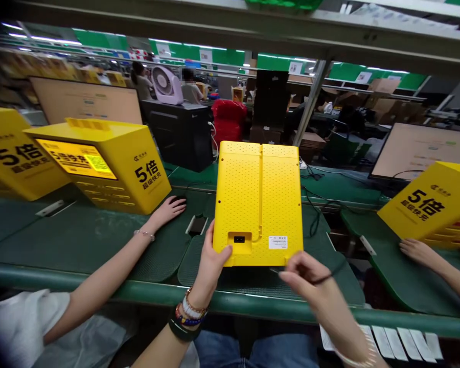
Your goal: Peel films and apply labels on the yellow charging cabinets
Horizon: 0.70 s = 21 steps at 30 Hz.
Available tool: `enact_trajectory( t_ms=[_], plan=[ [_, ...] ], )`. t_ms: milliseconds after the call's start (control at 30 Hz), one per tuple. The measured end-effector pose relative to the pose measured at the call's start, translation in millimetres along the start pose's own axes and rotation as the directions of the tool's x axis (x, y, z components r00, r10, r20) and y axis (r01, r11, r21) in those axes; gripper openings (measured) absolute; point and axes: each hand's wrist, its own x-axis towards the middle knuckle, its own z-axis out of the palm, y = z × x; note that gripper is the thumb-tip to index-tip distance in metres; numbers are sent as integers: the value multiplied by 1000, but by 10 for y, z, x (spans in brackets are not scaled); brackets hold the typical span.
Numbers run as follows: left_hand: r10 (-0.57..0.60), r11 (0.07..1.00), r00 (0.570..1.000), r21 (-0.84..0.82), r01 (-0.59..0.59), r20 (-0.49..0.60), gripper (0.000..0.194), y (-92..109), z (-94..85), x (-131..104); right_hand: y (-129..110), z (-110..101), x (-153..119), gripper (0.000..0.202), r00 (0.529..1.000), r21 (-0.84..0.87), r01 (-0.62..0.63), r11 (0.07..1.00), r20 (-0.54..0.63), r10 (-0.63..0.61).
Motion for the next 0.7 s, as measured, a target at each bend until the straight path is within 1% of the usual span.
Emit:
enact_trajectory(
  t_ms=[33, 67, 133, 167, 233, 300, 400, 500, 567, 633, 700],
  plan=[
    [12, 1000, 1000, 8, -12, -16, 87, -1, 3, -2, 1, 169, 93, 37, 996, 25, 39, 999, 81, -41],
    [24, 1000, 999, 19, -23, -27, 88, 0, -5, 1, 11, 333, 176, 31, 987, 21, 96, 995, 125, -98],
    [37, 999, 999, 36, -36, -35, 88, -8, -30, 9, 57, 602, 294, 19, 961, -83, 253, 964, 134, -241],
    [42, 998, 998, 44, -40, -38, 88, -18, -42, 10, 87, 695, 326, 16, 941, -154, 329, 932, 135, -310],
    [50, 997, 998, 59, -48, -46, 88, -46, -56, 8, 141, 798, 352, 12, 893, -269, 449, 852, 160, -420],
    [62, 996, 997, 69, -58, -53, 88, -68, -56, 2, 155, 831, 355, 10, 842, -352, 539, 765, 206, -499],
    [74, 994, 995, 86, -69, -62, 88, -70, -42, 1, 77, 842, 376, 8, 763, -481, 638, 601, 289, -578],
    [80, 990, 994, 124, -70, -74, 88, -43, -27, 13, -68, 841, 450, 13, 722, -567, 680, 464, 408, -559],
    [84, 985, 993, 157, -71, -77, 89, -27, -22, 21, -161, 825, 525, 18, 695, -569, 713, 409, 502, -514],
    [90, 981, 993, 181, -75, -76, 88, -22, -24, 26, -227, 802, 604, 21, 654, -540, 755, 372, 574, -493],
    [90, 979, 993, 190, -74, -77, 88, -34, -29, 31, -253, 782, 666, 21, 623, -512, 781, 356, 601, -501]
  ],
)
